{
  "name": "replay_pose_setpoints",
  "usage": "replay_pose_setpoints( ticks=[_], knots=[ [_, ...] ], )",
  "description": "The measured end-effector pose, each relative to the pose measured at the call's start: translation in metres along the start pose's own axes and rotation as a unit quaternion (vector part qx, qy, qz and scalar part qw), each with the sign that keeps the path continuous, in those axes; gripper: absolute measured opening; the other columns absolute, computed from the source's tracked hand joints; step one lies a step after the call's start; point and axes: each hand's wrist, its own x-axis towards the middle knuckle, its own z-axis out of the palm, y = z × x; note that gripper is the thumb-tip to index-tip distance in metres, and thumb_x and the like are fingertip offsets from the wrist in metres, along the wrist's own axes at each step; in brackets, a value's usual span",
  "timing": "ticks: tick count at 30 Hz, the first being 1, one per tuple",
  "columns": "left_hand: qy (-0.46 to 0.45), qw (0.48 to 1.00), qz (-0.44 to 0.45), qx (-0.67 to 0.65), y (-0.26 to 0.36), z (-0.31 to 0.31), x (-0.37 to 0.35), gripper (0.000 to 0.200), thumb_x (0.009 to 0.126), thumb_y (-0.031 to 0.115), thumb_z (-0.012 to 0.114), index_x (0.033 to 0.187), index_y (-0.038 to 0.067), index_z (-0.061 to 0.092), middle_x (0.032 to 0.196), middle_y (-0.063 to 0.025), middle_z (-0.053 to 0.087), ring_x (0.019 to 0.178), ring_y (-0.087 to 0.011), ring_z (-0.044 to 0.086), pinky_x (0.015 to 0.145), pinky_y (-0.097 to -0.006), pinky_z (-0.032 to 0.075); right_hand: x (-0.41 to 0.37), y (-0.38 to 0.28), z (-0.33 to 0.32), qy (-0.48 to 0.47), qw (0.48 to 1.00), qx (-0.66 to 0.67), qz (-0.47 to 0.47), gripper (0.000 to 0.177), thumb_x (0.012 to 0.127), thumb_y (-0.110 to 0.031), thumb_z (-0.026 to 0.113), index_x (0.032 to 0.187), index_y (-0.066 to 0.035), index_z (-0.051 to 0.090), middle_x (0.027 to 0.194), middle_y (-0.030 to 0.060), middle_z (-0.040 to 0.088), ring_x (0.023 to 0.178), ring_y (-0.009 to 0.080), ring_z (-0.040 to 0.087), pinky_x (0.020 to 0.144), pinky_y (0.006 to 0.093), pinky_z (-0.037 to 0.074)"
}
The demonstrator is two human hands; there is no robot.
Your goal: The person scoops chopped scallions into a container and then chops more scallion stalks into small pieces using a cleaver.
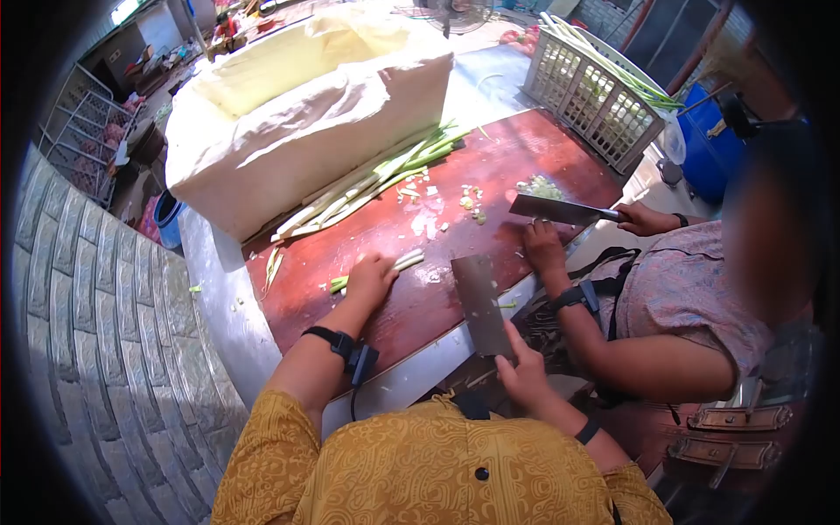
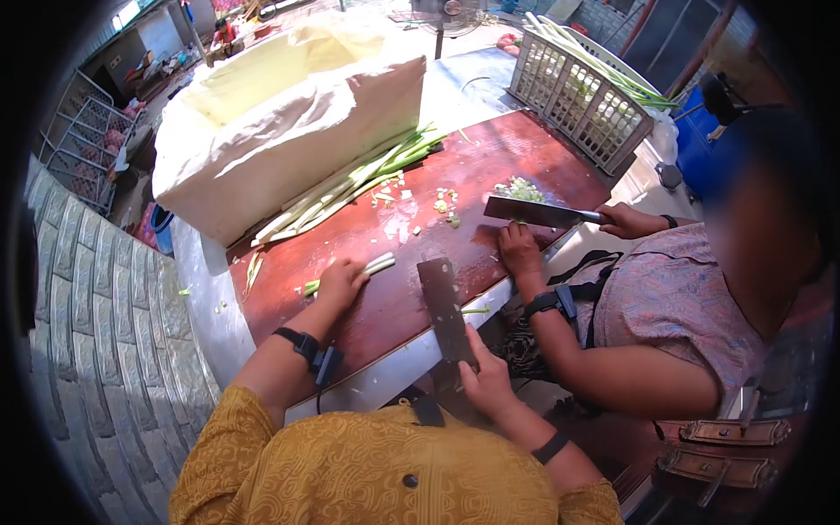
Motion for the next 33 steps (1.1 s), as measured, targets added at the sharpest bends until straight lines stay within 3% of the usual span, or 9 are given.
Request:
replay_pose_setpoints(
  ticks=[5,6,9,13,22,25,29,30,33],
  knots=[
    [0.022,0.995,0.087,0.044,-0.008,-0.016,-0.049,0.020,0.072,0.017,0.072,0.091,0.010,0.069,0.087,-0.0094,0.059,0.084,-0.0301,0.055,0.074,-0.0407,0.046,0.019,-0.004,0.015,-0.047,0.998,0.020,0.026,0.065,0.082,-0.003,0.055,0.143,-0.007,0.030,0.097,0.0205,0.062,0.081,0.0276,0.061,0.073,0.0336,0.049],
    [0.013,0.995,0.091,0.039,-0.011,-0.021,-0.063,0.020,0.072,0.017,0.072,0.090,0.010,0.069,0.088,-0.0090,0.059,0.085,-0.0298,0.054,0.074,-0.0402,0.046,0.023,0.001,0.022,-0.049,0.998,0.027,0.016,0.067,0.082,-0.002,0.055,0.144,-0.009,0.029,0.089,0.0150,0.063,0.069,0.0184,0.058,0.064,0.0305,0.049],
    [0.004,0.991,0.113,0.069,-0.014,-0.041,-0.095,0.023,0.071,0.017,0.072,0.093,0.011,0.069,0.089,-0.0076,0.059,0.087,-0.0286,0.054,0.073,-0.0398,0.045,0.038,-0.011,0.034,-0.102,0.978,0.160,0.084,0.070,0.083,0.002,0.054,0.145,-0.006,0.024,0.090,0.0095,0.064,0.056,0.0087,0.055,0.056,0.0259,0.048],
    [0.024,0.989,0.118,0.084,-0.018,-0.051,-0.120,0.029,0.069,0.017,0.073,0.097,0.013,0.067,0.091,-0.0059,0.059,0.088,-0.0273,0.054,0.075,-0.0403,0.043,0.069,0.009,0.063,-0.125,0.948,0.276,0.096,0.069,0.082,0.005,0.053,0.144,-0.001,0.023,0.093,0.0083,0.063,0.055,0.0097,0.055,0.053,0.0234,0.046],
    [0.085,0.987,0.095,0.099,-0.025,-0.062,-0.136,0.031,0.068,0.017,0.074,0.099,0.016,0.068,0.092,-0.0035,0.059,0.091,-0.0250,0.054,0.077,-0.0400,0.041,0.121,-0.012,0.082,-0.159,0.843,0.482,0.179,0.064,0.081,0.005,0.057,0.139,-0.005,0.032,0.080,0.0059,0.058,0.056,0.0125,0.059,0.053,0.0244,0.051],
    [0.093,0.986,0.073,0.117,-0.030,-0.059,-0.141,0.030,0.069,0.016,0.074,0.098,0.017,0.068,0.091,-0.0028,0.059,0.090,-0.0246,0.054,0.077,-0.0397,0.041,0.104,-0.014,0.080,-0.205,0.836,0.434,0.265,0.061,0.081,0.002,0.060,0.136,-0.008,0.037,0.084,0.0076,0.058,0.058,0.0131,0.059,0.053,0.0261,0.053],
    [0.126,0.983,0.058,0.120,-0.030,-0.052,-0.142,0.029,0.070,0.017,0.073,0.098,0.019,0.068,0.090,-0.0019,0.059,0.089,-0.0236,0.054,0.077,-0.0395,0.041,0.084,-0.004,0.081,-0.155,0.963,0.054,0.212,0.061,0.075,0.004,0.058,0.132,-0.009,0.040,0.079,0.0124,0.060,0.057,0.0170,0.061,0.049,0.0304,0.050],
    [0.133,0.981,0.061,0.124,-0.030,-0.051,-0.143,0.028,0.070,0.017,0.073,0.098,0.019,0.068,0.090,-0.0017,0.059,0.089,-0.0235,0.054,0.077,-0.0396,0.040,0.084,0.001,0.084,-0.122,0.985,-0.063,0.108,0.068,0.074,-0.002,0.056,0.137,-0.011,0.035,0.085,0.0202,0.063,0.068,0.0273,0.065,0.060,0.0389,0.052],
    [0.149,0.978,0.067,0.131,-0.030,-0.049,-0.143,0.028,0.070,0.018,0.073,0.097,0.019,0.068,0.090,-0.0012,0.058,0.088,-0.0232,0.053,0.077,-0.0396,0.040,0.085,0.005,0.081,-0.134,0.969,-0.184,0.096,0.072,0.076,-0.015,0.056,0.142,-0.012,0.027,0.096,0.0254,0.063,0.093,0.0399,0.061,0.085,0.0452,0.047]
  ],
)
